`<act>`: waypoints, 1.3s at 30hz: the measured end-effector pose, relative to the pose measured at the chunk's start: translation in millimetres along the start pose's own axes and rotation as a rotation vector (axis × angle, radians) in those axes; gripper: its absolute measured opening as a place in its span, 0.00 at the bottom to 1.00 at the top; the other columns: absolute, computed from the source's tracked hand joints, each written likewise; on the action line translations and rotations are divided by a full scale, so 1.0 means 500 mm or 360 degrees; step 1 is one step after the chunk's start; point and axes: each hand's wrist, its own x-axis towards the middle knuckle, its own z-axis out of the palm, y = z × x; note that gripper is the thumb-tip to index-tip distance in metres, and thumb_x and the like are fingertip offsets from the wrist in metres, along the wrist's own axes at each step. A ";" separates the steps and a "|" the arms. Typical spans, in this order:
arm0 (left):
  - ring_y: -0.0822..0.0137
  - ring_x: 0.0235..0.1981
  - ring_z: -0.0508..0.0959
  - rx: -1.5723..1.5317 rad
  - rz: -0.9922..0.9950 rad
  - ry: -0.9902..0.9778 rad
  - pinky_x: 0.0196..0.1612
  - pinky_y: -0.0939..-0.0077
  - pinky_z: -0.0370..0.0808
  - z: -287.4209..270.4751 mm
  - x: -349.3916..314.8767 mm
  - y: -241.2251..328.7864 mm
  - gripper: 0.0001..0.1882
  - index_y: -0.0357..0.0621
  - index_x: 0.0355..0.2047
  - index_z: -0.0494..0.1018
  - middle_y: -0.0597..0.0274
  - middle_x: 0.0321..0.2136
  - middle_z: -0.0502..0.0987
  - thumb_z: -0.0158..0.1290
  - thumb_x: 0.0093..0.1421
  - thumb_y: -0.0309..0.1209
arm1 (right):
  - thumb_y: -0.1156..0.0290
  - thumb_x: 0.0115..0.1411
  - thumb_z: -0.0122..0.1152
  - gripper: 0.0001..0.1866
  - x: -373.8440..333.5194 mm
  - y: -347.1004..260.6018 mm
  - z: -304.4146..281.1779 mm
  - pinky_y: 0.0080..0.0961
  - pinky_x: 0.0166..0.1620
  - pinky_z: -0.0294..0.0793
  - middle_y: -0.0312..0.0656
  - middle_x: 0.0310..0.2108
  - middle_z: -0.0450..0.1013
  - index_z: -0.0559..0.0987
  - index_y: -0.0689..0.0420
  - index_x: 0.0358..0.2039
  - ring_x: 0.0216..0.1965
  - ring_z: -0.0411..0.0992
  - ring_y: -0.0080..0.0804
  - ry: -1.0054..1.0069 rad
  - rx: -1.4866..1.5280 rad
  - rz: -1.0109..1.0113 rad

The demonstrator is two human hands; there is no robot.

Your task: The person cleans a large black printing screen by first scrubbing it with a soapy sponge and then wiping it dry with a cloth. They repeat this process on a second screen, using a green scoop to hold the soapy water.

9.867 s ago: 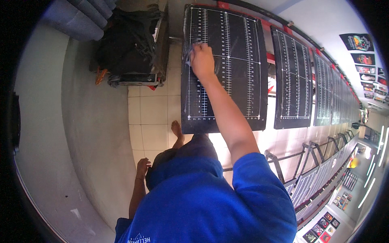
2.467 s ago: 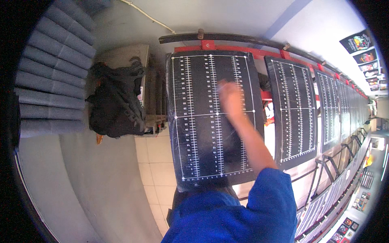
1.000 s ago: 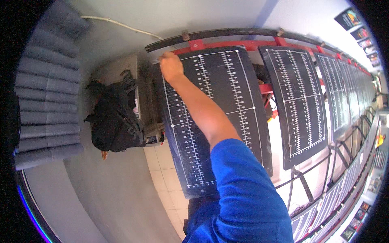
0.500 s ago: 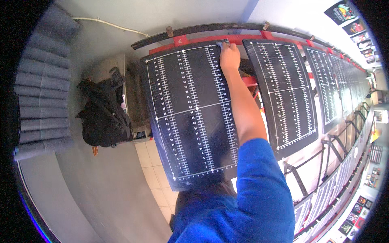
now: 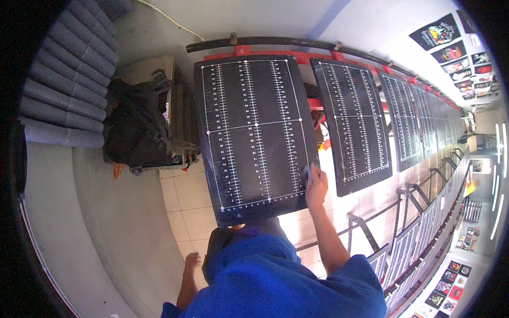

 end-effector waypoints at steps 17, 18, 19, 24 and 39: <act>0.71 0.26 0.79 -0.0675 0.0091 0.0152 0.26 0.78 0.74 0.066 -0.088 0.050 0.13 0.48 0.45 0.75 0.63 0.33 0.81 0.51 0.69 0.41 | 0.60 0.71 0.52 0.17 0.355 -0.144 0.150 0.40 0.40 0.74 0.51 0.31 0.77 0.81 0.60 0.37 0.34 0.76 0.43 -0.0249 0.0561 0.0038; 0.72 0.25 0.79 -0.0539 0.0203 0.0125 0.25 0.80 0.72 0.089 -0.111 0.038 0.11 0.48 0.45 0.76 0.63 0.33 0.81 0.51 0.69 0.38 | 0.63 0.71 0.52 0.14 0.456 -0.114 0.175 0.41 0.38 0.74 0.53 0.31 0.76 0.81 0.61 0.38 0.35 0.76 0.47 -0.0069 0.0508 -0.0057; 0.71 0.26 0.79 -0.0748 0.0164 -0.0095 0.27 0.78 0.75 0.092 -0.120 0.025 0.11 0.45 0.44 0.77 0.63 0.32 0.81 0.52 0.69 0.38 | 0.70 0.67 0.54 0.10 0.553 -0.112 0.224 0.42 0.40 0.75 0.52 0.34 0.77 0.82 0.60 0.38 0.38 0.77 0.48 0.0292 -0.0064 -0.0494; 0.67 0.29 0.81 0.0212 0.0319 0.0011 0.32 0.72 0.78 0.114 -0.143 0.080 0.14 0.41 0.42 0.78 0.60 0.33 0.82 0.50 0.70 0.38 | 0.71 0.62 0.56 0.09 0.602 -0.393 0.452 0.45 0.46 0.77 0.50 0.41 0.79 0.85 0.55 0.36 0.42 0.77 0.49 0.0071 0.0310 -0.0615; 0.68 0.28 0.80 -0.0057 -0.0027 0.0122 0.27 0.74 0.74 0.066 -0.183 -0.050 0.17 0.43 0.46 0.75 0.60 0.34 0.81 0.51 0.68 0.43 | 0.66 0.69 0.53 0.13 0.477 -0.165 0.241 0.40 0.39 0.74 0.51 0.31 0.77 0.82 0.60 0.35 0.33 0.75 0.47 0.0214 0.0301 -0.0409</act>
